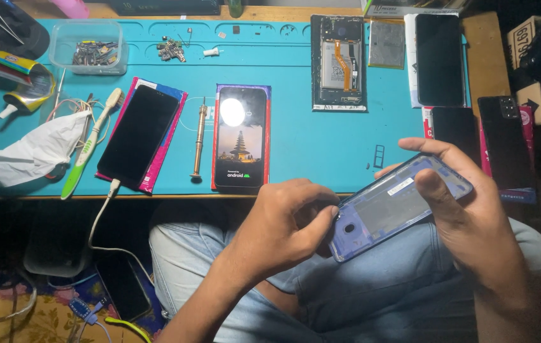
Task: A technician disassembles a mobile phone, removes the SIM tray, and cleans the internal components and back cover using specialized tools.
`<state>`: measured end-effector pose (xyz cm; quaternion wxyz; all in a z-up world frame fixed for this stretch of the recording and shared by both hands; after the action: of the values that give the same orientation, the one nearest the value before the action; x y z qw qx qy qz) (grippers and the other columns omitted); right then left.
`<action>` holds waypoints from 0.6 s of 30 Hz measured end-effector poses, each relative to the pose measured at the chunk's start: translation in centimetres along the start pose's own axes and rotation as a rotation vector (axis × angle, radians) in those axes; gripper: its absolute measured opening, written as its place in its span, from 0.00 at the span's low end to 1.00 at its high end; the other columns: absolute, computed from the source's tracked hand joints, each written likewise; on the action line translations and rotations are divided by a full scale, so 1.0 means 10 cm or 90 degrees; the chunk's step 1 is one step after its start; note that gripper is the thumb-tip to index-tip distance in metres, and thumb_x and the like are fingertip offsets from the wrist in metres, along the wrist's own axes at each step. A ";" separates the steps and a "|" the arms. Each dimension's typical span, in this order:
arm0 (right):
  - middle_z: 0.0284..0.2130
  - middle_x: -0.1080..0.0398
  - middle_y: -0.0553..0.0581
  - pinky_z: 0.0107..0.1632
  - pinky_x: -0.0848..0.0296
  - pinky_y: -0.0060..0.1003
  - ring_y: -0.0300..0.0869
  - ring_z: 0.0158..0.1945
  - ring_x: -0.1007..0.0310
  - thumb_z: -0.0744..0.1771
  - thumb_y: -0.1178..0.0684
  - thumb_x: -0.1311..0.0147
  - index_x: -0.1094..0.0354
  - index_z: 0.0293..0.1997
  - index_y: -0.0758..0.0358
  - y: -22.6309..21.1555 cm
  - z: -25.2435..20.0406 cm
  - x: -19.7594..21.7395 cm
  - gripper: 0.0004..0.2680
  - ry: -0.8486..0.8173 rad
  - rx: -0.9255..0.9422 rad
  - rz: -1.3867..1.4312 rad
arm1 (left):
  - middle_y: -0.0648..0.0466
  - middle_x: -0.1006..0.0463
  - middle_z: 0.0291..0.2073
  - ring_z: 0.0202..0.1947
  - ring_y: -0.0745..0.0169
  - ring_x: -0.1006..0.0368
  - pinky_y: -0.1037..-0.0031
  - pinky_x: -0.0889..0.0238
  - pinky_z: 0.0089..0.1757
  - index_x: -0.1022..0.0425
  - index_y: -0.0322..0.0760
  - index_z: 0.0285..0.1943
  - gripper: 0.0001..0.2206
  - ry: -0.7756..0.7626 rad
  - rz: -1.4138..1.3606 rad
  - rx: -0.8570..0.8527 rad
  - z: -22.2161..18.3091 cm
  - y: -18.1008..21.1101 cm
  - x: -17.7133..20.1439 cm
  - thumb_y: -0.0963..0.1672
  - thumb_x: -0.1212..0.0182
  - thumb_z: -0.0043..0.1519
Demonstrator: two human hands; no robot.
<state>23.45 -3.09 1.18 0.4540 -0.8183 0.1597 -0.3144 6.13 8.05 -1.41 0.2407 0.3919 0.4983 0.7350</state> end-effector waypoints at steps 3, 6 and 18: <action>0.42 0.17 0.66 0.44 0.18 0.43 0.50 0.44 0.16 0.59 0.33 0.53 0.30 0.65 0.63 -0.06 -0.02 -0.02 0.32 0.012 0.008 -0.008 | 0.53 0.16 0.31 0.29 0.61 0.22 0.72 0.29 0.35 0.17 0.37 0.42 0.05 -0.007 0.004 -0.014 0.00 -0.02 -0.02 0.41 0.37 0.63; 0.41 0.18 0.66 0.39 0.19 0.44 0.52 0.40 0.16 0.58 0.31 0.54 0.30 0.65 0.64 -0.05 0.01 -0.02 0.33 0.006 0.016 0.008 | 0.52 0.12 0.33 0.33 0.62 0.17 0.73 0.26 0.37 0.16 0.34 0.40 0.07 0.010 -0.029 0.023 0.03 -0.04 -0.01 0.41 0.40 0.63; 0.28 0.23 0.59 0.34 0.24 0.33 0.43 0.30 0.20 0.69 0.20 0.79 0.25 0.57 0.65 -0.12 0.66 0.03 0.37 0.087 0.279 -0.036 | 0.59 0.10 0.37 0.40 0.73 0.17 0.78 0.26 0.45 0.12 0.39 0.41 0.12 0.087 -0.113 0.207 0.33 -0.36 -0.31 0.44 0.43 0.63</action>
<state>28.04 1.66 -0.26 0.5999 -0.6810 0.0949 -0.4091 10.48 8.92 -5.10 0.2035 0.3295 0.6582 0.6456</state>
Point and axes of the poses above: each hand's wrist, its own z-axis towards the middle knuckle, its own x-axis out of the back of the hand, y = z × x, the point moved 8 cm from there along z, towards the middle knuckle
